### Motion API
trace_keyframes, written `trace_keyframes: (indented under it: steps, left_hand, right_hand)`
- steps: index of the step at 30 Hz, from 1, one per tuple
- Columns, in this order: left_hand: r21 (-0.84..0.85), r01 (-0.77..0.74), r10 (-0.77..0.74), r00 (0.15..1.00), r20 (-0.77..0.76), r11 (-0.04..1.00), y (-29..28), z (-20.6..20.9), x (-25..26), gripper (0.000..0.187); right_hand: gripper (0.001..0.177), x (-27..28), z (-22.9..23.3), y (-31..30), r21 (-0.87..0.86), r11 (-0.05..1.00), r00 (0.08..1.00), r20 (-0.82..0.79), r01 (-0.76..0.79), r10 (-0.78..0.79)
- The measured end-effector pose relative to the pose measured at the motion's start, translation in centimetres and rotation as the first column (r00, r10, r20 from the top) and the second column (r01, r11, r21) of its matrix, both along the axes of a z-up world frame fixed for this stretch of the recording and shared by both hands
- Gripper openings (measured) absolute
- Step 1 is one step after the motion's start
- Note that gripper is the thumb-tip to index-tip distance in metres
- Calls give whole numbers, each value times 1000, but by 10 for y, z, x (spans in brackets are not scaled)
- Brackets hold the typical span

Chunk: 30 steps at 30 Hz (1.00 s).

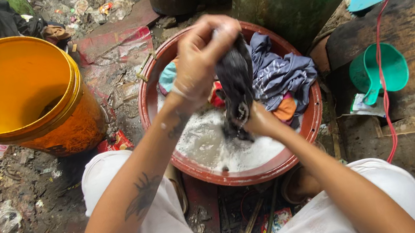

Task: The person washes clothes by hand in a basin of soapy water, scrubbing and rinsing a black garment and a pink garment.

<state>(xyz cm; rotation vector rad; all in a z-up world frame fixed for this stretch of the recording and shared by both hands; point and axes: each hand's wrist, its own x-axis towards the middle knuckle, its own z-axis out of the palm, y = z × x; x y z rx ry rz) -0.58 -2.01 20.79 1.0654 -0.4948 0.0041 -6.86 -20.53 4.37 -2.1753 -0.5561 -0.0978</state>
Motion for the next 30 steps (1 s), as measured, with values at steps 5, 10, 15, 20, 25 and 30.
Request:
trace_keyframes:
  steps: [5, 10, 15, 20, 25, 30]
  left_hand:
    - [10, -256, 251, 938, -241, 967, 51, -25, 58, 25]
    - [153, -267, 307, 867, -392, 951, 80, -65, 75, 41]
    - [391, -129, 336, 783, -524, 911, 107, -52, 76, 43]
    - [532, 129, 147, 883, -446, 837, 116, -39, 63, 40]
    - [958, 117, 57, 989, -136, 264, 100, -28, 55, 47]
    - [930, -41, -153, 988, -17, -366, 69, -52, 35, 66]
  right_hand:
    - [11, 27, 33, -62, 187, 926, 775, -614, 327, -150]
    - [10, 27, 77, -77, 597, 675, 769, -636, 433, 69]
    - [10, 27, 107, -75, 647, 587, 768, -637, 486, 67]
    - [8, 25, 125, -81, 721, 492, 786, -608, 487, 112]
    - [5, 26, 126, -93, 748, 483, 814, -569, 456, 112]
    - [1, 26, 129, -104, 746, 466, 821, -566, 475, 69]
